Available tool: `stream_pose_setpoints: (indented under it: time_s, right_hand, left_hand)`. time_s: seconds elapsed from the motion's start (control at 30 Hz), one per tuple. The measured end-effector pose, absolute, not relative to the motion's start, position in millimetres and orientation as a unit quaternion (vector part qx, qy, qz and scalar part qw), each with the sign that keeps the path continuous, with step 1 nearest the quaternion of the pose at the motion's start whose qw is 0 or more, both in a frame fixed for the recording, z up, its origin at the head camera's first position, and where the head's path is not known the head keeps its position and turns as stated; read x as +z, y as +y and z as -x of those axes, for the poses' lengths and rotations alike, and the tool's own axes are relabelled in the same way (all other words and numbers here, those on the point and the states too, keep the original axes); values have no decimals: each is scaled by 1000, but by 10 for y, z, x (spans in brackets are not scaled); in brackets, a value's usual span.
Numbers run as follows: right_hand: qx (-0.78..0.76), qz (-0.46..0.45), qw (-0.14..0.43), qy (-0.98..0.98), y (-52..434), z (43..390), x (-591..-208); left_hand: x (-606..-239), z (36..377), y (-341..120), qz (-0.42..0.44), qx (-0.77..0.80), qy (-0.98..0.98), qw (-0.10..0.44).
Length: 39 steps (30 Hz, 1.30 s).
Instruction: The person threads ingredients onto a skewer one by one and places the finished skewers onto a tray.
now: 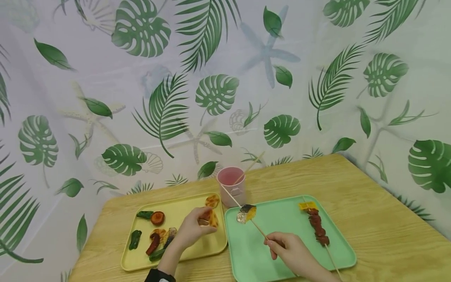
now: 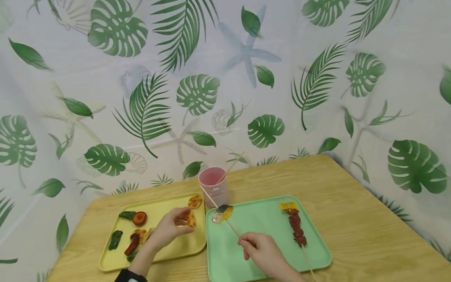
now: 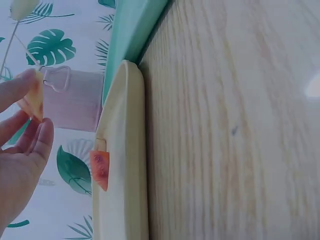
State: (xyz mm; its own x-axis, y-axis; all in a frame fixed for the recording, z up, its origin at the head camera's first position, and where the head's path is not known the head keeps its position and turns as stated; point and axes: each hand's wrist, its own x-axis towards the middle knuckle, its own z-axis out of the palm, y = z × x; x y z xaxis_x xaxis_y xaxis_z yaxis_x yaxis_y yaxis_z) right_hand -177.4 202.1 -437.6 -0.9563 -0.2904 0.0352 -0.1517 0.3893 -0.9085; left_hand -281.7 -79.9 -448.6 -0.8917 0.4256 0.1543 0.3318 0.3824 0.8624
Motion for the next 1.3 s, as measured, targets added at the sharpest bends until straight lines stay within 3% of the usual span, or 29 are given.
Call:
stream_pose_setpoints:
  time_s: [0.23, 0.7, 1.3]
  right_hand:
    - [-519, 172, 63, 835, 2107, 1770, -4361]
    - [-367, 271, -12, 890, 2363, 1676, -4202]
    - [-350, 325, -43, 878, 2398, 1655, -4274]
  left_hand:
    - [-4425, 2751, -868, -238, 507, 827, 48]
    - [-4365, 2845, -1077, -201, 466, 861, 22]
    - [-4340, 2852, -1091, -193, 470, 861, 16]
